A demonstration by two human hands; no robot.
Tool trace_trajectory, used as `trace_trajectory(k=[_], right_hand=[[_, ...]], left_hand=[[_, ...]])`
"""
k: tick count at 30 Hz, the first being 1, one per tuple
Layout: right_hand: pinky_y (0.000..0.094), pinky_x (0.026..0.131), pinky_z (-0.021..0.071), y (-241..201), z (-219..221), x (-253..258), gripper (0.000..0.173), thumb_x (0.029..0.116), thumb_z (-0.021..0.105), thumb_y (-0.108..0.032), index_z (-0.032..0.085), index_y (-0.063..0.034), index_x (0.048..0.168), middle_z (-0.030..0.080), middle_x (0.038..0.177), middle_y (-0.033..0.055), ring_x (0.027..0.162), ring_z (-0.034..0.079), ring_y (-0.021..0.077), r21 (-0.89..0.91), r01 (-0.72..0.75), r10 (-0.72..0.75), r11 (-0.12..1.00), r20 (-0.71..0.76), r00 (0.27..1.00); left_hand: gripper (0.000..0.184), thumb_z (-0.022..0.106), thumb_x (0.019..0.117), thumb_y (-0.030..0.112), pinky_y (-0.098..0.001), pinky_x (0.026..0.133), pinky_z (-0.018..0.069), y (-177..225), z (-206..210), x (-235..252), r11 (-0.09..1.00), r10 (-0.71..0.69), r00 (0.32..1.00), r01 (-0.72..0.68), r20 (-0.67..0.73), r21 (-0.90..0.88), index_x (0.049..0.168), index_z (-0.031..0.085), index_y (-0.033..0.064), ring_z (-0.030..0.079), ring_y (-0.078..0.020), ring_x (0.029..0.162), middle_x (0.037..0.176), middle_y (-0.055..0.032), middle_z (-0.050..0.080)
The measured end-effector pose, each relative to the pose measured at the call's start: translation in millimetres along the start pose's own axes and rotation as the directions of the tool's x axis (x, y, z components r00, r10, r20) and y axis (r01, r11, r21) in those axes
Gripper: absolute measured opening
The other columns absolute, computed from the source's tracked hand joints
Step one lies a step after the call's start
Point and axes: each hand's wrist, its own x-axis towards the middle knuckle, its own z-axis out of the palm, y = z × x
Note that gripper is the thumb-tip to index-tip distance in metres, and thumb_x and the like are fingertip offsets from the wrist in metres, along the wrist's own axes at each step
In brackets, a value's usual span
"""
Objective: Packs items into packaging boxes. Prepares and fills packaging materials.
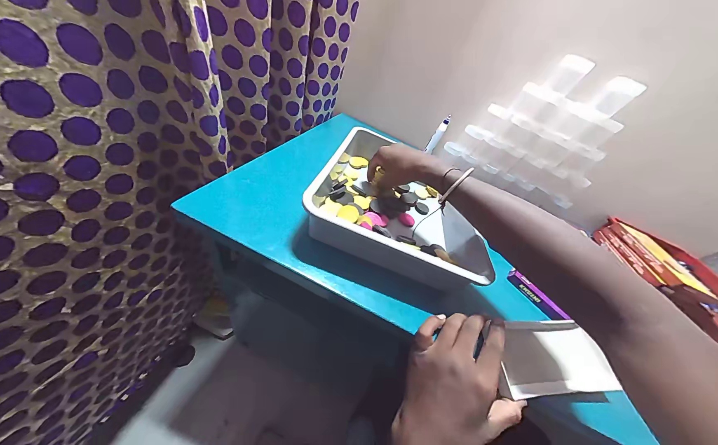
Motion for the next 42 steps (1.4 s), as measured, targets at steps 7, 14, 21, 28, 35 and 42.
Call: trace_trajectory(k=[7,14,21,28,35,42], right_hand=[[0.0631,0.086,0.0540,15.7,8.5,5.1,0.027,0.0955,0.071,-0.021,0.074,-0.0074,0.118,0.073,0.104,0.0196,0.095,0.071,0.0387,0.203,-0.030,0.081,0.979,-0.247,0.966],[0.0579,0.089,0.0547,6.7,-4.1,-13.9,0.023,0.0945,0.076,-0.020,0.077,-0.0082,0.115,0.075,0.101,0.0165,0.093,0.072,0.0330,0.190,-0.096,0.084,0.977,0.075,0.994],[0.0654,0.087,0.0508,-2.3,-3.4,-7.5,0.022,0.0892,0.080,-0.023,0.078,-0.0095,0.107,0.074,0.101,0.0184,0.099,0.068,0.0402,0.060,-0.111,0.113,0.992,-0.036,0.993],[0.0650,0.085,0.0523,-5.7,4.4,8.5,0.027,0.0868,0.081,-0.021,0.076,-0.0116,0.112,0.073,0.101,0.0184,0.097,0.069,0.0398,0.044,-0.024,0.025,0.999,-0.031,0.999],[0.0659,0.086,0.0511,14.7,-6.1,2.5,0.026,0.0877,0.079,-0.014,0.076,-0.0083,0.113,0.073,0.103,0.0194,0.098,0.069,0.0407,0.083,-0.013,0.022,0.996,-0.106,0.994],[0.0678,0.090,0.0492,32.0,5.7,-4.5,0.027,0.0884,0.078,-0.014,0.077,-0.0116,0.115,0.074,0.106,0.0198,0.103,0.068,0.0426,0.026,-0.012,0.012,1.000,0.002,1.000]], left_hand=[[0.072,0.071,0.0709,0.068,-0.0427,0.104,0.0417,-3.8,-2.2,-0.1,1.000,0.008,1.000,-0.008,0.000,-0.014,0.126,0.073,0.0203,0.066,-0.0151,0.114,0.126,0.0019,0.072],[0.075,0.073,0.0694,0.067,-0.0429,0.105,0.0413,-4.1,-2.0,-0.5,1.000,-0.003,1.000,0.002,-0.009,-0.024,0.128,0.072,0.0206,0.066,-0.0146,0.115,0.127,0.0018,0.072],[0.074,0.074,0.0692,0.066,-0.0433,0.104,0.0427,-6.9,-5.3,0.9,0.999,0.000,1.000,0.000,-0.004,-0.040,0.126,0.073,0.0194,0.067,-0.0153,0.114,0.125,0.0011,0.072],[0.071,0.072,0.0703,0.067,-0.0427,0.104,0.0429,-8.2,-3.8,-0.4,1.000,0.004,1.000,-0.004,-0.016,-0.028,0.124,0.074,0.0203,0.066,-0.0153,0.113,0.123,0.0018,0.073],[0.073,0.073,0.0704,0.067,-0.0421,0.105,0.0419,-8.6,-4.2,-0.3,0.999,0.007,1.000,-0.007,-0.012,-0.036,0.126,0.073,0.0202,0.066,-0.0145,0.114,0.125,0.0017,0.072],[0.076,0.075,0.0685,0.067,-0.0422,0.105,0.0421,-7.1,-3.6,-0.3,0.999,0.007,1.000,-0.007,0.002,-0.035,0.128,0.072,0.0199,0.066,-0.0145,0.115,0.128,0.0020,0.071]])
